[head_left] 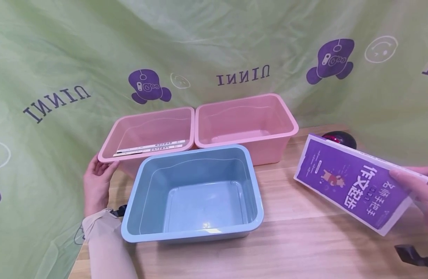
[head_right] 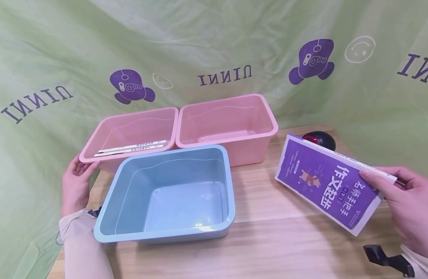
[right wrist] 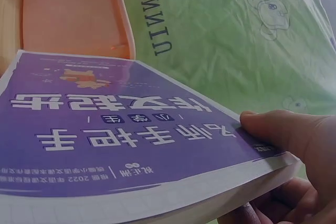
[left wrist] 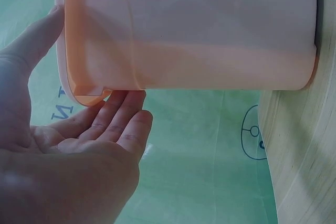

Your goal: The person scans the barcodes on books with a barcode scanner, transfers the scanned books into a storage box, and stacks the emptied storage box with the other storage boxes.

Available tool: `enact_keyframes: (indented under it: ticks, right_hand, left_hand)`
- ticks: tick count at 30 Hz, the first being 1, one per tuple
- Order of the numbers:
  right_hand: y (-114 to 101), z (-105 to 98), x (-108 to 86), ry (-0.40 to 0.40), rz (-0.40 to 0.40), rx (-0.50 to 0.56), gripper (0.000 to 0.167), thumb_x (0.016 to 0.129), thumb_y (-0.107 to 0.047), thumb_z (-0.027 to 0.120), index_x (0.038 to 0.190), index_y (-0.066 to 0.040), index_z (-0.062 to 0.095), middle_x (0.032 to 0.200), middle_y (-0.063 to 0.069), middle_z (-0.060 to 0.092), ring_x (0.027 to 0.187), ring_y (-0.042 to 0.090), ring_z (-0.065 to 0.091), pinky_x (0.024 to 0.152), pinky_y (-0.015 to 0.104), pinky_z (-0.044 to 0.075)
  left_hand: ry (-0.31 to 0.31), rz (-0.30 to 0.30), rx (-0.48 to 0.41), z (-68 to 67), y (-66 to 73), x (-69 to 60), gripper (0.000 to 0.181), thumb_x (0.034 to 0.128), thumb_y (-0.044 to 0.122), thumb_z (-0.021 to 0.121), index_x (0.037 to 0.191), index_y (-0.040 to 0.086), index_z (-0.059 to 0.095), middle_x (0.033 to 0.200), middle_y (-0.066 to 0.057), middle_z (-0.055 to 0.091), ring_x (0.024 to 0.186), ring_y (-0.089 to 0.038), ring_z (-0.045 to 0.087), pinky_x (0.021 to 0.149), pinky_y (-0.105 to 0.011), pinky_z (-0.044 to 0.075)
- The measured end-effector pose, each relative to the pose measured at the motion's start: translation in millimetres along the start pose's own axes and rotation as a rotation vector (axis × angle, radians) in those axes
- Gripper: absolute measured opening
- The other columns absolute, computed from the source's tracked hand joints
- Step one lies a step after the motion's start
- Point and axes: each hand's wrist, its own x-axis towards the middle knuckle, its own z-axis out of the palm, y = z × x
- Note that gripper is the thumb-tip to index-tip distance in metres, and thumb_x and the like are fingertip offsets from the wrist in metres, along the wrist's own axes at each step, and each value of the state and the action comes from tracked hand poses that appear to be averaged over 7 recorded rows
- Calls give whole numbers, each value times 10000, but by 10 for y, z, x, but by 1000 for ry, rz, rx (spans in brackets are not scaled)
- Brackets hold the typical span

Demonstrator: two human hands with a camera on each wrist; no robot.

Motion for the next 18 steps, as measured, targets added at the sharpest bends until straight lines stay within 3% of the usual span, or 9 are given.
enact_keyframes:
  ticks: [6, 13, 14, 18]
  right_hand:
    - [30, 34, -14, 2, 96, 98, 358, 1057, 70, 690, 968, -240, 846, 810, -120, 834, 634, 37, 764, 677, 92, 507]
    - [7, 50, -25, 4, 79, 105, 362, 1066, 67, 674, 982, -250, 826, 816, -123, 833, 642, 29, 764, 656, 88, 534]
    - [5, 38, -12, 3, 58, 84, 357, 1066, 69, 668, 999, -248, 817, 819, -127, 833, 642, 25, 765, 647, 87, 541]
    - [-22, -26, 75, 14, -69, -202, 357, 1097, -1, 639, 1075, -334, 766, 824, -232, 802, 628, -21, 743, 625, 75, 553]
  left_hand:
    - [3, 8, -3, -8, -11, -8, 797, 960, -22, 855, 1666, 112, 512, 1496, -15, 637, 1276, -115, 612, 959, -77, 592]
    - [1, -4, 34, -5, 0, -4, 826, 966, 37, 874, 1688, 132, 486, 1545, -11, 615, 1315, -107, 600, 967, -63, 581]
    - [0, -5, 41, -3, 2, -1, 828, 967, 43, 875, 1690, 135, 482, 1555, -13, 611, 1321, -107, 598, 969, -61, 579]
    - [0, -9, 40, 4, 8, 15, 829, 967, 48, 877, 1690, 145, 485, 1570, -18, 606, 1331, -109, 596, 975, -61, 576]
